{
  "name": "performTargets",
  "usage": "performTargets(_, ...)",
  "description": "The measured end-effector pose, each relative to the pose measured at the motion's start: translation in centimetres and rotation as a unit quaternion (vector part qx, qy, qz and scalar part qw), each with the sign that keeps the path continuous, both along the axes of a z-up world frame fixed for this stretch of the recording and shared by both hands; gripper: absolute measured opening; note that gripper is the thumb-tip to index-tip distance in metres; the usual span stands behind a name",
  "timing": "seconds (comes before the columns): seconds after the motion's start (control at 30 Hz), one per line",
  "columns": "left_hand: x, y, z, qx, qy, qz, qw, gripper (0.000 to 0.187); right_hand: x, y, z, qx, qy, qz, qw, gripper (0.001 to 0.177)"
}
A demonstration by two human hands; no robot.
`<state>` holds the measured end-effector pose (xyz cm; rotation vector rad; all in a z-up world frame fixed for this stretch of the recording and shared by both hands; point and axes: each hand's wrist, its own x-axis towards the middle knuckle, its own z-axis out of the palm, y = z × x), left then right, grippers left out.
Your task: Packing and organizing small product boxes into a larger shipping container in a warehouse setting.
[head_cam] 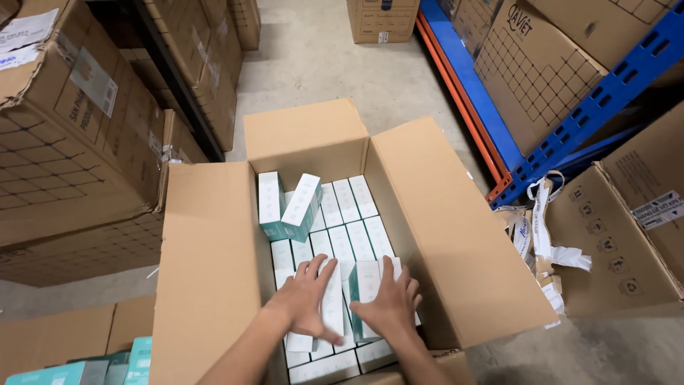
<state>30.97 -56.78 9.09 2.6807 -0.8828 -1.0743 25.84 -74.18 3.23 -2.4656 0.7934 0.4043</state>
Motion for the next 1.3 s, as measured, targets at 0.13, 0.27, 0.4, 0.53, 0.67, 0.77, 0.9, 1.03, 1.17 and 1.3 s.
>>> performTargets(0.13,-2.7,-0.4,-3.8,-0.147,-0.060,0.215,0.964,0.106,-0.3,0.2,0.0,-0.003,0.040,0.016,0.999,0.123)
performTargets(0.27,-4.4,-1.5,-5.8,0.032,-0.140,0.327,0.934,0.141,-1.1,0.6,2.5,0.040,0.093,0.001,0.995,0.124)
performTargets(0.4,-6.2,-2.3,-1.7,0.062,0.020,0.398,0.915,0.136,-1.4,0.6,0.0,0.010,0.095,0.055,0.994,0.130)
performTargets(0.53,-6.7,-1.3,-1.3,0.027,0.002,0.399,0.916,0.136,-1.7,1.2,-0.2,-0.021,0.093,0.068,0.993,0.143)
performTargets(0.67,-6.8,-0.5,-1.3,0.028,0.015,0.378,0.925,0.138,-2.0,2.1,2.5,-0.040,0.154,0.059,0.985,0.141)
performTargets(0.77,-8.0,0.5,-1.4,-0.034,0.014,0.405,0.914,0.122,-3.6,3.6,5.0,-0.046,0.145,0.064,0.986,0.121)
performTargets(0.9,-7.0,3.6,3.7,-0.087,0.053,0.440,0.892,0.129,-2.8,2.3,2.7,-0.035,0.094,0.029,0.995,0.120)
performTargets(1.03,-4.3,8.0,11.9,-0.204,0.027,0.420,0.884,0.129,-1.2,2.3,6.5,-0.008,-0.078,-0.012,0.997,0.113)
performTargets(1.17,-0.8,17.2,18.0,-0.398,-0.122,0.416,0.809,0.121,-2.8,9.9,19.8,0.275,-0.353,-0.056,0.892,0.095)
performTargets(1.3,-6.8,29.9,23.7,-0.462,-0.093,0.523,0.711,0.104,-4.2,18.2,26.3,0.472,-0.313,-0.079,0.820,0.056)
